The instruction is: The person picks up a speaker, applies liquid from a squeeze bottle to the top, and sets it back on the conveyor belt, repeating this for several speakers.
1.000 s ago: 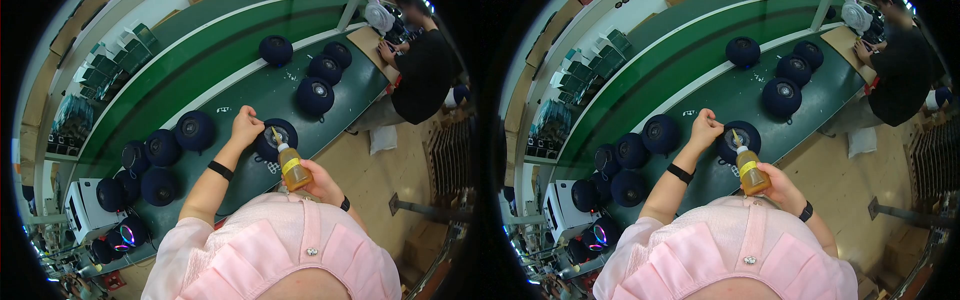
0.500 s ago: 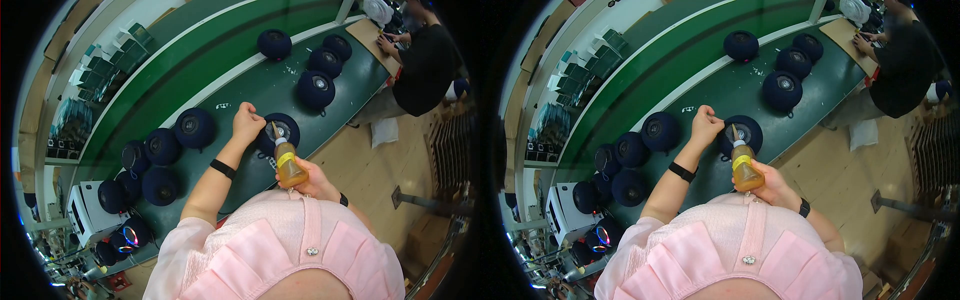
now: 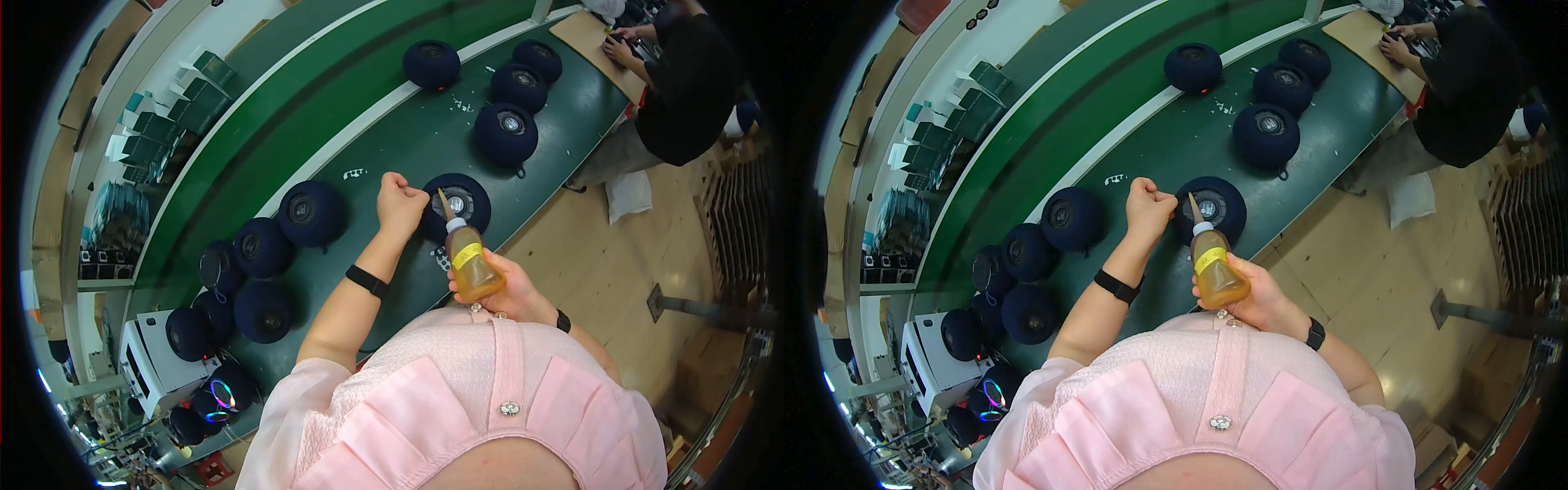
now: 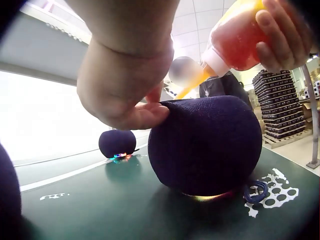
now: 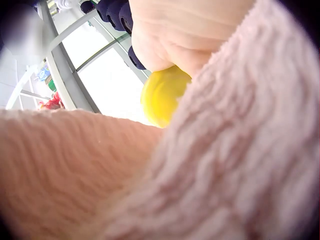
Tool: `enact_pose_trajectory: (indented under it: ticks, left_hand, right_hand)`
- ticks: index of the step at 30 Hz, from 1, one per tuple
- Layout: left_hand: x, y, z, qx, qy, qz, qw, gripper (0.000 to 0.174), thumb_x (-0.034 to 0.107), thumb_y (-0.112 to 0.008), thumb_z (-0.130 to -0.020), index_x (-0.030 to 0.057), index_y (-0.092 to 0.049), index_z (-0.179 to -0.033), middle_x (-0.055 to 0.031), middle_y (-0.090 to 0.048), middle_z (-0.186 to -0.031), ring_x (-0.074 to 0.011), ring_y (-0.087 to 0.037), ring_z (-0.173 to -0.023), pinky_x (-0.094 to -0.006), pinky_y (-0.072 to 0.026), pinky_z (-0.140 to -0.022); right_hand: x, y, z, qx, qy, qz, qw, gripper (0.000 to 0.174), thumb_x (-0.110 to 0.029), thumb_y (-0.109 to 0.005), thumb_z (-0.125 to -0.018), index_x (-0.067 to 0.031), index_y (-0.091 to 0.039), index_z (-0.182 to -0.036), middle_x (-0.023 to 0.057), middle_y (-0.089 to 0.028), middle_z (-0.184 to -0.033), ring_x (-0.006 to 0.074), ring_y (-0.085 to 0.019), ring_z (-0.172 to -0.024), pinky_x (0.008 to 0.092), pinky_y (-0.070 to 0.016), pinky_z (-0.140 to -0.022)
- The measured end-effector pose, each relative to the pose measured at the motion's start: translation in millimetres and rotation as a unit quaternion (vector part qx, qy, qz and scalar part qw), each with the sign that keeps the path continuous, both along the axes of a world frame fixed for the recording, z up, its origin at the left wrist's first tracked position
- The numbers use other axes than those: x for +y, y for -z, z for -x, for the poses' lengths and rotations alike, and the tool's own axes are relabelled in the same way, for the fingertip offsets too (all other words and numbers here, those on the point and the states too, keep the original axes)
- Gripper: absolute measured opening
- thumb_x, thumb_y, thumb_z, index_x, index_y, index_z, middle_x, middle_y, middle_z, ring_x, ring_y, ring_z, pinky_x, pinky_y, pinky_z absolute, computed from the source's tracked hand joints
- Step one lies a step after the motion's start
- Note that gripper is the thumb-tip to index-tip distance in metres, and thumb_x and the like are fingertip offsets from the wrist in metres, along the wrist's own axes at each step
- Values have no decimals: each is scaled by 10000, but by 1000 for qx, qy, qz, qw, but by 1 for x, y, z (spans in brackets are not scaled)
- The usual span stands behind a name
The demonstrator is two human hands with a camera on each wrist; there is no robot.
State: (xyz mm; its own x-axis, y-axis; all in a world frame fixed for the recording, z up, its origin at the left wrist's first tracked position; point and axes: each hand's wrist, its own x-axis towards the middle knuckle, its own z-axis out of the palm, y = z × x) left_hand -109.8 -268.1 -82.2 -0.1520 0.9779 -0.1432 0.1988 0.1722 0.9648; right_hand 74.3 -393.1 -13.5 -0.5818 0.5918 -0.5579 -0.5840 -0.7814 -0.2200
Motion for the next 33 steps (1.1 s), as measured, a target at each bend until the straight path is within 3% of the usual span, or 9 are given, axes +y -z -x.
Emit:
enact_pose_trajectory:
  ticks: [19, 22, 24, 25, 27, 28, 31, 32, 33]
  left_hand:
    - [-17, -12, -5, -119, -26, 22, 992, 343, -84, -573, -668, 68, -332, -859, -48, -505, -640, -115, -499, -512, -235, -435, -462]
    - [-23, -9, -1, -83, -19, 21, 996, 347, -86, -571, -665, 71, -329, -857, -52, -512, -643, -120, -502, -520, -238, -427, -456]
    - [-26, -5, 3, 59, 8, 7, 998, 304, -57, -578, -668, 61, -356, -839, -57, -525, -650, -123, -516, -548, -258, -436, -485]
    - [-25, -9, 5, 61, 10, 7, 998, 304, -57, -578, -668, 61, -356, -839, -57, -525, -650, -123, -516, -548, -258, -436, -485]
    - [-23, -26, 7, 187, 100, 8, 977, 224, 65, -619, -671, 49, -448, -814, -68, -578, -671, -214, -581, -611, -336, -464, -585]
    - [-18, -35, 6, 188, 103, 8, 977, 224, 65, -619, -671, 49, -448, -814, -68, -578, -671, -214, -581, -611, -336, -464, -585]
    - [12, -49, 1, 235, 113, -176, 949, 173, 56, -608, -695, 63, -523, -845, -80, -614, -762, -281, -600, -673, -370, -480, -643]
    - [21, -52, -2, 236, 114, -177, 949, 173, 56, -608, -695, 63, -523, -845, -80, -614, -762, -281, -600, -673, -370, -480, -643]
    - [29, -61, -7, 230, 194, -220, 928, 161, 43, -599, -696, 60, -540, -845, -87, -623, -770, -282, -607, -694, -370, -480, -648]
  right_hand:
    - [-4, 0, -10, -40, 30, -19, 999, 458, -364, -352, -940, -12, -413, -1228, 193, -566, -1062, 298, -601, -929, 429, -496, -805]
    - [-3, -2, -12, -47, 40, -12, 998, 460, -360, -349, -935, -16, -416, -1233, 198, -567, -1064, 308, -600, -929, 440, -495, -802]
    - [-3, -2, -12, -48, 45, -3, 998, 462, -360, -347, -933, -17, -419, -1234, 201, -567, -1066, 312, -599, -928, 445, -494, -799]
    - [-2, -3, -13, -43, 40, -3, 998, 466, -363, -346, -932, -16, -421, -1234, 202, -565, -1071, 314, -598, -931, 451, -491, -801]
    - [-2, -2, -13, -38, 37, -2, 999, 471, -366, -346, -931, -14, -424, -1234, 204, -564, -1076, 316, -597, -933, 456, -489, -803]
    - [-2, 0, -13, -38, 38, -2, 999, 472, -368, -347, -930, -14, -427, -1232, 205, -562, -1079, 319, -595, -937, 461, -486, -806]
    - [-2, 2, -13, -44, 36, 1, 998, 474, -369, -350, -928, -13, -426, -1232, 206, -559, -1085, 326, -591, -944, 467, -480, -813]
    - [-2, 3, -13, -52, 33, 4, 998, 474, -369, -350, -928, -14, -423, -1234, 207, -556, -1089, 329, -590, -947, 469, -478, -816]
    - [-2, 4, -13, -51, 34, 4, 998, 474, -369, -350, -928, -14, -423, -1234, 207, -556, -1089, 329, -590, -947, 469, -478, -816]
